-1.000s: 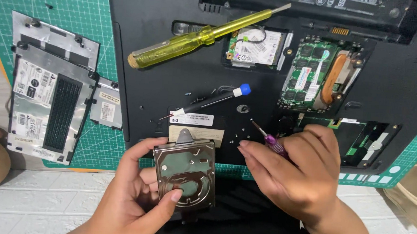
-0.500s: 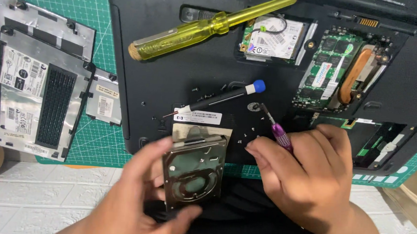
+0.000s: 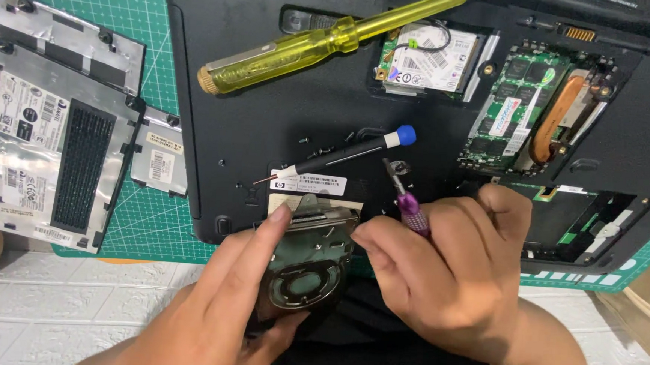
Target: Removing a hard drive and its bracket from a laptop using a screwdriver
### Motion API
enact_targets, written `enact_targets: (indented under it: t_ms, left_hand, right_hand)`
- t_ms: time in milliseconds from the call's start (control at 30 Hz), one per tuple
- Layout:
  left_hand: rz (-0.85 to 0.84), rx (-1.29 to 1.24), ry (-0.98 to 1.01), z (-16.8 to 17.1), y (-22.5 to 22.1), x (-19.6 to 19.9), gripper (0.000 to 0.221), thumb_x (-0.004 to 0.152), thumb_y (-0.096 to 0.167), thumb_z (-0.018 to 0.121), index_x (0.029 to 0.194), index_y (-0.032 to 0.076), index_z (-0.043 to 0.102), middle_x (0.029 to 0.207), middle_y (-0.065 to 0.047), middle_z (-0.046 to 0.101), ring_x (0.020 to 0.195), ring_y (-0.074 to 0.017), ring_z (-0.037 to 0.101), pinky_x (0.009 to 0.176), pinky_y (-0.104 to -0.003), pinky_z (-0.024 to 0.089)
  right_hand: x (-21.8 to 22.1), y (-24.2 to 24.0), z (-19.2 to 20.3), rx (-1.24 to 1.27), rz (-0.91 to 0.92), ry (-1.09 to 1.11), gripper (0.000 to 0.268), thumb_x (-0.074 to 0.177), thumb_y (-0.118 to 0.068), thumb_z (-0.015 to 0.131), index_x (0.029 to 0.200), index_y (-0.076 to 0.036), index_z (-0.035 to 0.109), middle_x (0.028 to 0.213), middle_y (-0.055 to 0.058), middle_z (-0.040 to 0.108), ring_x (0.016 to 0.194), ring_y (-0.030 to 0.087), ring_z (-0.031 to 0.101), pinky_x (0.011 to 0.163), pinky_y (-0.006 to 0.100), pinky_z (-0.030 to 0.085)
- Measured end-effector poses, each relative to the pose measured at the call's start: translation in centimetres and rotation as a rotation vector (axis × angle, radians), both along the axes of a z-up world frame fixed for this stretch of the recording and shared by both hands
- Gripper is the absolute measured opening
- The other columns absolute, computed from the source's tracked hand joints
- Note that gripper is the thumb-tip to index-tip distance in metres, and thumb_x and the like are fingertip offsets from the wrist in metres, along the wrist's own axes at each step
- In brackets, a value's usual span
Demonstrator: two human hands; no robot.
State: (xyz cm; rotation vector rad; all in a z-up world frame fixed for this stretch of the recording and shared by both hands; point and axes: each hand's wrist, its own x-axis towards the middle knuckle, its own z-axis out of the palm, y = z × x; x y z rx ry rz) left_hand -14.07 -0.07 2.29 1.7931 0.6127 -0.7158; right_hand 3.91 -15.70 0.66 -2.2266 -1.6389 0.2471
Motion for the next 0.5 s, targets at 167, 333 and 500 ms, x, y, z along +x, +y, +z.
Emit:
enact_targets:
  t_ms: [167, 333, 500]
  left_hand:
    - [0.016, 0.006, -0.104, 0.05, 0.14, -0.06, 0.094, 0.082, 0.026, 0.075, 0.157, 0.013, 0.019, 0.139, -0.012, 0.052, 0.093, -0.0385, 0.071, 0.060, -0.043, 0.057]
    - [-0.037, 0.230, -0.278, 0.16, -0.03, 0.19, 0.082, 0.088, 0.033, 0.073, 0.152, 0.009, 0.030, 0.122, -0.010, 0.061, 0.077, -0.0327, 0.069, 0.053, -0.041, 0.053]
    - [-0.117, 0.429, -0.315, 0.38, -0.35, 0.74, 0.075, 0.092, 0.043, 0.069, 0.151, 0.009, 0.038, 0.089, -0.004, 0.056, 0.057, -0.0237, 0.056, 0.044, -0.040, 0.046]
  right_hand:
    - [-0.01, 0.51, -0.05, 0.015, 0.003, -0.022, 0.015, 0.099, -0.022, 0.062, 0.090, -0.016, 0.072, 0.072, 0.005, 0.045, 0.060, 0.026, 0.047, 0.073, 0.044, 0.036]
    - [0.01, 0.33, -0.26, 0.043, -0.012, -0.004, 0.008, 0.096, -0.021, 0.069, 0.092, -0.017, 0.076, 0.071, 0.004, 0.043, 0.060, 0.026, 0.048, 0.072, 0.045, 0.036]
    - [-0.12, 0.04, -0.78, 0.069, -0.050, -0.010, 0.001, 0.094, -0.021, 0.078, 0.094, -0.020, 0.078, 0.071, 0.003, 0.041, 0.061, 0.025, 0.047, 0.075, 0.046, 0.038]
